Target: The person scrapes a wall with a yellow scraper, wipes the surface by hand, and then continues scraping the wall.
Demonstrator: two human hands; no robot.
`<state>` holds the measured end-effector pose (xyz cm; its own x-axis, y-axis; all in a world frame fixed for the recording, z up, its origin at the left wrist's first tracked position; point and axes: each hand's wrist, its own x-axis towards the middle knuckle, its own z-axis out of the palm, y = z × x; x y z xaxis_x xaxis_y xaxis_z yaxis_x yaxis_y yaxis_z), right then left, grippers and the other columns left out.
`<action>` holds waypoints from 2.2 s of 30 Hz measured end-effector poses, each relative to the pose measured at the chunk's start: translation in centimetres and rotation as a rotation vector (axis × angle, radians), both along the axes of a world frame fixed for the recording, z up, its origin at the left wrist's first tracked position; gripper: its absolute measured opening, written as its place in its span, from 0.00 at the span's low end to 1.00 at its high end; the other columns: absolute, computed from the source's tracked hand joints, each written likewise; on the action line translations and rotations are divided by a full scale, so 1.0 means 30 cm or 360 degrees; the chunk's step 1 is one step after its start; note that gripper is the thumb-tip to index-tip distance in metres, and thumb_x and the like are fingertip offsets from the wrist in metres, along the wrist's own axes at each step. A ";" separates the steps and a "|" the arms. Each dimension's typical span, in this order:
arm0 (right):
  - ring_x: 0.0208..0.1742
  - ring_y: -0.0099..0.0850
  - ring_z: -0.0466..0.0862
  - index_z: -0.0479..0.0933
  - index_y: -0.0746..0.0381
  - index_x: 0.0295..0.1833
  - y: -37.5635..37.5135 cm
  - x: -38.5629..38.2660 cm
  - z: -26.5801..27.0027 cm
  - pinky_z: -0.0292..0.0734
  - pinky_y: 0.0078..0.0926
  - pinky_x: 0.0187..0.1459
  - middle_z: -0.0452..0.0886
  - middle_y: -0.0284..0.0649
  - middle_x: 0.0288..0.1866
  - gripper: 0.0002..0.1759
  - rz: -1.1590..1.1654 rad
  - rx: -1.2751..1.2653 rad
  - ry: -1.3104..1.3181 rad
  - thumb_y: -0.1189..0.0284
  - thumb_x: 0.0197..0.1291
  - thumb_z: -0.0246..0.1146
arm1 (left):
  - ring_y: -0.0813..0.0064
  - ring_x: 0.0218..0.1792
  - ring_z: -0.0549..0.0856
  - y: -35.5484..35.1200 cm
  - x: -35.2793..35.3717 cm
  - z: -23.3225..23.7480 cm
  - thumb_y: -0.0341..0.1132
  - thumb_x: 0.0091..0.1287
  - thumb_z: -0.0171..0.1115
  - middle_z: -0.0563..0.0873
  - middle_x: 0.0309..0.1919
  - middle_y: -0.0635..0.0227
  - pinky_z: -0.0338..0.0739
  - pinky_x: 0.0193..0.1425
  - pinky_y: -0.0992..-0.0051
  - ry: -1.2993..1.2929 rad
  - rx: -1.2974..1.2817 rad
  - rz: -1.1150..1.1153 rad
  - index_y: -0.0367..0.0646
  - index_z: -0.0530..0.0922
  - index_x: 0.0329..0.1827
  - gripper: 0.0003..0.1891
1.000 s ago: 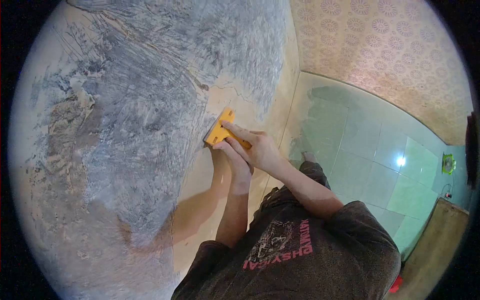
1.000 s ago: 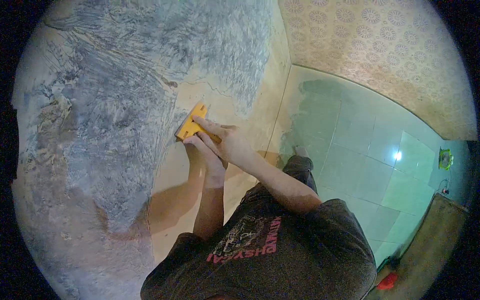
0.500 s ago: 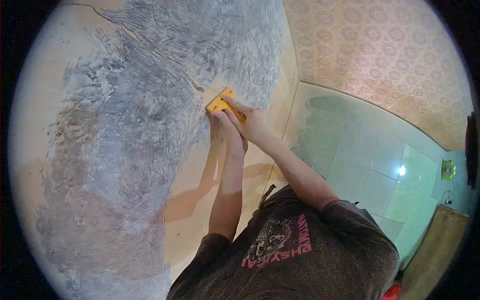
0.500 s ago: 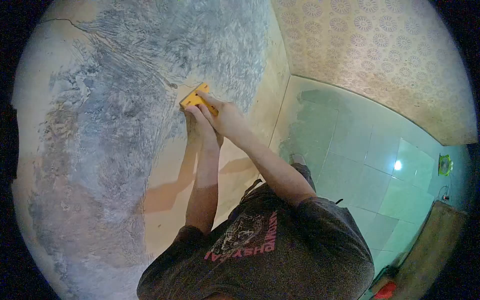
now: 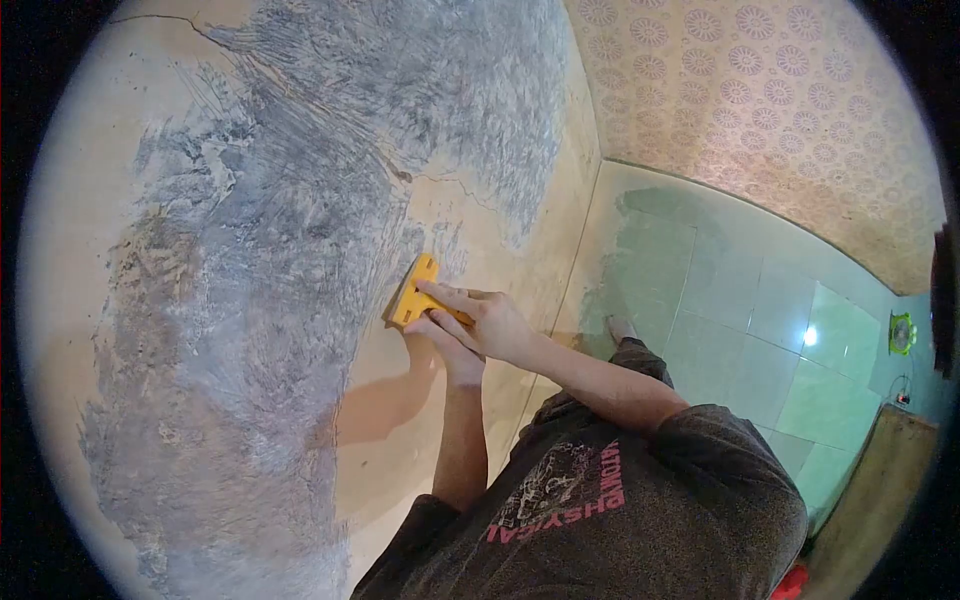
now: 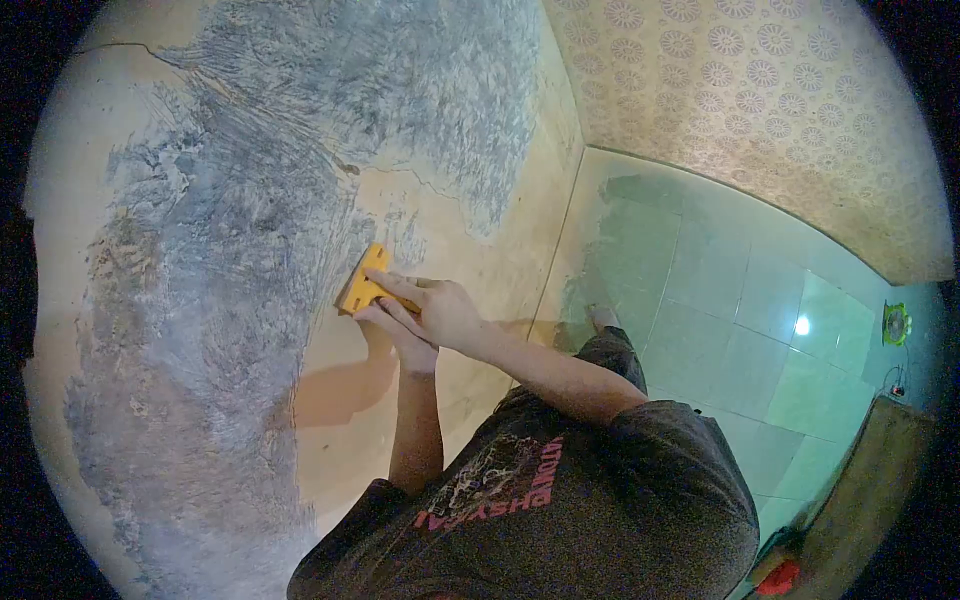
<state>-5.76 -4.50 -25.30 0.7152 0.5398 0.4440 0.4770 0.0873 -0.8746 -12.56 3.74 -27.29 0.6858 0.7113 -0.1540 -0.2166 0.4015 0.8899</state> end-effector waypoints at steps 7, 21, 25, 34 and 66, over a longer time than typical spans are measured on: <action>0.38 0.40 0.90 0.75 0.44 0.72 0.007 0.015 -0.010 0.86 0.34 0.39 0.89 0.43 0.48 0.27 0.0000 -0.0116 -0.0044 0.61 0.68 0.64 | 0.74 0.55 0.76 0.048 -0.008 -0.100 0.78 0.68 0.35 0.76 0.50 0.70 0.73 0.60 0.68 -0.0100 0.0087 -0.0209 0.47 0.68 0.64 0.43; 0.42 0.45 0.90 0.75 0.49 0.71 0.045 -0.013 0.024 0.87 0.33 0.40 0.87 0.52 0.47 0.28 0.0021 -0.0063 0.0131 0.66 0.66 0.68 | 0.73 0.51 0.75 0.072 0.005 -0.032 0.78 0.68 0.36 0.76 0.49 0.70 0.70 0.58 0.69 -0.0175 0.0160 -0.0237 0.45 0.67 0.67 0.45; 0.44 0.43 0.91 0.76 0.50 0.71 0.061 0.039 0.051 0.86 0.31 0.42 0.88 0.53 0.46 0.27 -0.0105 0.0145 0.0061 0.69 0.66 0.68 | 0.76 0.53 0.75 0.067 0.081 0.020 0.67 0.77 0.35 0.75 0.51 0.68 0.71 0.58 0.71 0.0131 0.0380 -0.0110 0.41 0.68 0.60 0.35; 0.45 0.45 0.91 0.75 0.51 0.72 0.041 0.221 0.182 0.84 0.33 0.46 0.88 0.55 0.45 0.27 -0.0067 0.0005 0.0302 0.68 0.68 0.67 | 0.71 0.53 0.75 0.017 0.278 0.224 0.63 0.81 0.32 0.74 0.54 0.63 0.70 0.60 0.70 0.0040 0.0305 0.0018 0.38 0.67 0.61 0.33; 0.52 0.46 0.89 0.70 0.55 0.75 0.050 0.057 0.031 0.83 0.35 0.51 0.86 0.61 0.47 0.26 -0.0043 -0.0097 0.0792 0.65 0.74 0.59 | 0.73 0.55 0.77 0.025 0.131 0.121 0.73 0.74 0.34 0.75 0.58 0.66 0.74 0.57 0.71 0.0473 0.0383 -0.0309 0.43 0.61 0.74 0.43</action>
<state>-4.04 -3.00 -24.35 0.8465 0.5323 0.0135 0.0020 0.0222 -0.9998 -8.62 4.48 -23.66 0.7614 0.6131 -0.2106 0.1225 0.1830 0.9755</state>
